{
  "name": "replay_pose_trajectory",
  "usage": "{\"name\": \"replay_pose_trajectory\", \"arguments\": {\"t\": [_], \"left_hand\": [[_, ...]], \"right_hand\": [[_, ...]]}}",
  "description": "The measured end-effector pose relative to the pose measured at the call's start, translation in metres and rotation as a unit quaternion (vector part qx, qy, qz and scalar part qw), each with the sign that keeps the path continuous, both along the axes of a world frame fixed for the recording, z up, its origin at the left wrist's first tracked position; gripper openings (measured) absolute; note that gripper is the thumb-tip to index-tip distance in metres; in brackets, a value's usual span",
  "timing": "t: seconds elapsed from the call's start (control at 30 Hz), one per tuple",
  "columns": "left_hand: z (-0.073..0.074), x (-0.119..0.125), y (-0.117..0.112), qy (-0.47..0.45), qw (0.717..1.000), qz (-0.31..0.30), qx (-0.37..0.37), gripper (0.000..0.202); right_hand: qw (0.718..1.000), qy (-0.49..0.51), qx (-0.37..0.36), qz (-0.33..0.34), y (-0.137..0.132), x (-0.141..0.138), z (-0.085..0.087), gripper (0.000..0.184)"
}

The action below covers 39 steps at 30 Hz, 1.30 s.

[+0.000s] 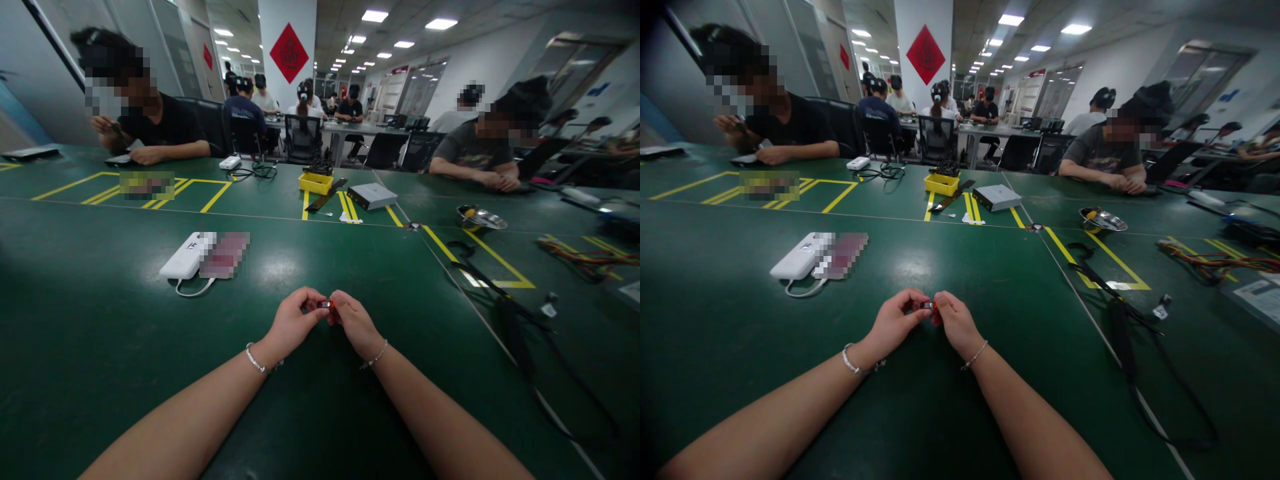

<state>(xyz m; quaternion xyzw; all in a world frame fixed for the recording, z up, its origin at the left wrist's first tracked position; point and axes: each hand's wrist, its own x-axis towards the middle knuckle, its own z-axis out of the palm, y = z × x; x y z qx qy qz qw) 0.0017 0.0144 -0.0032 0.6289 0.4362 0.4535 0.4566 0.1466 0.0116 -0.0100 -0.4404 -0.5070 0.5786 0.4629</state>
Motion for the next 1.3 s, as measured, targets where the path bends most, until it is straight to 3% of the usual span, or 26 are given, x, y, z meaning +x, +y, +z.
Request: {"name": "replay_pose_trajectory", "arguments": {"t": [0.3,0.53,0.7,1.07,1.3], "left_hand": [[0.001,0.001,-0.003,-0.005,0.999,0.017,0.048,0.01],[0.006,0.002,-0.008,-0.046,0.998,0.006,0.04,0.008],[0.005,0.004,-0.006,-0.036,0.995,0.024,0.09,0.01],[0.004,0.004,-0.004,-0.046,0.997,0.023,0.065,0.009],[0.002,0.0,-0.002,-0.047,0.997,0.038,0.042,0.008]], "right_hand": [[0.996,0.08,-0.008,0.036,-0.001,-0.002,-0.003,0.039],[0.951,0.263,-0.114,0.116,-0.007,-0.007,0.0,0.037],[0.938,0.315,-0.12,0.086,-0.006,-0.006,-0.001,0.028],[0.927,0.344,-0.123,0.082,-0.005,0.0,0.0,0.019],[0.919,0.319,-0.189,0.132,-0.007,0.004,-0.004,0.037]]}}
